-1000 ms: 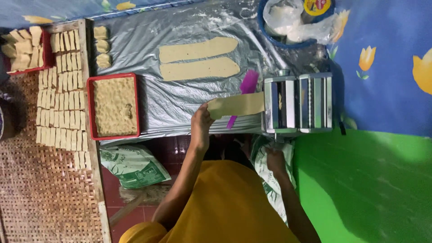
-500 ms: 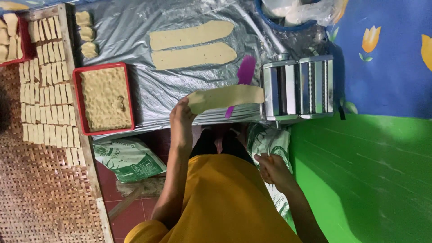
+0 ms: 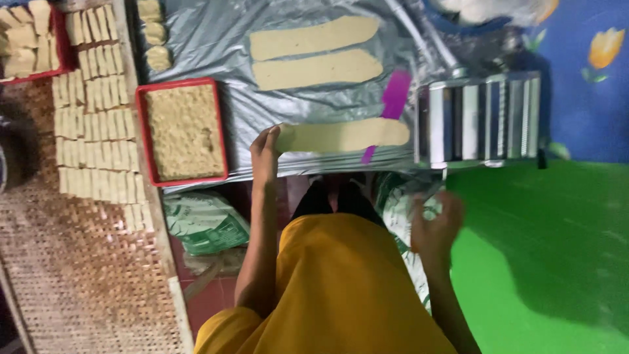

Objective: Flattening and folding dough strips using a manual pasta machine.

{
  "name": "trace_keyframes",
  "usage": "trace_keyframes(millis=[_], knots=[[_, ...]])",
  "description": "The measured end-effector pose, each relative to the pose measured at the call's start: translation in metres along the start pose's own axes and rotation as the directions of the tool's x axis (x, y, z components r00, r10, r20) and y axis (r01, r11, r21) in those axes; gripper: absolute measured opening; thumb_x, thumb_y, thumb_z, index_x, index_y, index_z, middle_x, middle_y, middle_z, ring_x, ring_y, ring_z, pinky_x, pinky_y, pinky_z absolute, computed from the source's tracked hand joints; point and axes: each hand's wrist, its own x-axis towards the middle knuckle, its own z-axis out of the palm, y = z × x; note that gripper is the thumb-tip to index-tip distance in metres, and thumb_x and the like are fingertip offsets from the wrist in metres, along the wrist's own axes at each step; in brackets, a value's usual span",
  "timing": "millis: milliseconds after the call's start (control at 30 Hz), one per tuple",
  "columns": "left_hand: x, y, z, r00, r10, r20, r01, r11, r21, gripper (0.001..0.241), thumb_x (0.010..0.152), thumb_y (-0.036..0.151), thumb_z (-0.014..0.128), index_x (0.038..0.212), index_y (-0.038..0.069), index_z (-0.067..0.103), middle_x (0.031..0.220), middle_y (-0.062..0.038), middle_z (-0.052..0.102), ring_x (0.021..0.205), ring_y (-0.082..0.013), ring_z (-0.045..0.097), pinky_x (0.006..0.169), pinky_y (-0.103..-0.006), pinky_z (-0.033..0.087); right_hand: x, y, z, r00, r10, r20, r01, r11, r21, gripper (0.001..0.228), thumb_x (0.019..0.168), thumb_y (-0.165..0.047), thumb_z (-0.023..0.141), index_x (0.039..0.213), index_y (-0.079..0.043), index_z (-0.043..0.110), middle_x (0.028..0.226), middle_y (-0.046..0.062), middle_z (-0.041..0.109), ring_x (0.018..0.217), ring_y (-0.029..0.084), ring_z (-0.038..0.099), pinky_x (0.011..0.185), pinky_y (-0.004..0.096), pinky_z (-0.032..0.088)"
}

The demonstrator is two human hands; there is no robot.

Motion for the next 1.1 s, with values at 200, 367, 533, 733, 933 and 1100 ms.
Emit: trace_keyframes(millis=[200,367,533,733,933,1100], knots=[[0.038,-0.027,-0.029,0.998,-0.057,0.039,0.055,0.998,0.032,0.042,0.091,0.036,0.075,0.117,0.003,0.074,0.106,-0.022,0.066,0.101,-0.0326,0.063,0.089,-0.0540,0.054,0.023,-0.037,0.029,0.859,-0.295,-0.418,0.206,0.947,-0.245,0.039,0.097,-0.012,0.076,0.130,0.000,0.058,0.112,0.018,0.058,0.101,0.039,0.059,0.091,0.050,0.043],[0.046,-0.021,-0.032,0.984,-0.115,0.133,0.111,0.993,0.036,0.041,0.089,0.035,0.077,0.117,0.006,0.075,0.108,-0.020,0.068,0.101,-0.0319,0.064,0.084,-0.0475,0.059,0.075,-0.027,0.107,0.907,-0.338,-0.253,0.344,0.939,-0.022,0.044,0.084,0.009,0.068,0.127,-0.004,0.066,0.116,0.021,0.067,0.110,0.044,0.065,0.097,0.056,0.050],[0.062,-0.045,-0.046,0.977,-0.138,0.163,0.137,0.990,0.017,0.040,0.091,0.035,0.074,0.118,0.005,0.073,0.108,-0.020,0.065,0.101,-0.0320,0.061,0.085,-0.0509,0.057,0.109,-0.042,0.118,0.945,-0.284,-0.163,0.269,0.957,-0.106,0.041,0.087,0.021,0.054,0.125,0.008,0.056,0.113,0.034,0.064,0.103,0.054,0.063,0.089,0.064,0.051],[0.063,-0.045,-0.062,0.972,-0.150,0.180,0.158,0.987,-0.029,0.042,0.093,0.035,0.071,0.120,0.003,0.072,0.109,-0.020,0.065,0.102,-0.0332,0.063,0.084,-0.0474,0.058,0.132,0.002,0.140,0.960,-0.273,-0.059,0.247,0.929,-0.277,0.051,0.086,0.013,0.058,0.135,0.001,0.056,0.107,0.024,0.064,0.100,0.045,0.065,0.088,0.058,0.053],[0.062,-0.045,-0.067,0.970,-0.140,0.198,0.145,0.989,-0.009,0.050,0.094,0.039,0.072,0.124,0.000,0.069,0.117,-0.025,0.066,0.111,-0.0380,0.065,0.090,-0.0509,0.056,0.141,0.027,0.136,0.969,-0.238,-0.069,0.234,0.970,-0.065,0.024,0.098,-0.007,0.058,0.121,-0.005,0.060,0.101,0.005,0.056,0.090,0.025,0.058,0.086,0.039,0.051],[0.051,-0.025,-0.067,0.969,-0.148,0.197,0.153,0.988,-0.008,0.048,0.094,0.037,0.071,0.123,0.000,0.070,0.117,-0.022,0.067,0.111,-0.0342,0.064,0.091,-0.0477,0.056,0.145,0.061,0.168,0.937,-0.276,-0.214,0.124,0.836,-0.534,0.014,0.093,-0.018,0.068,0.102,-0.008,0.065,0.116,0.011,0.061,0.104,0.032,0.064,0.077,0.044,0.058]])
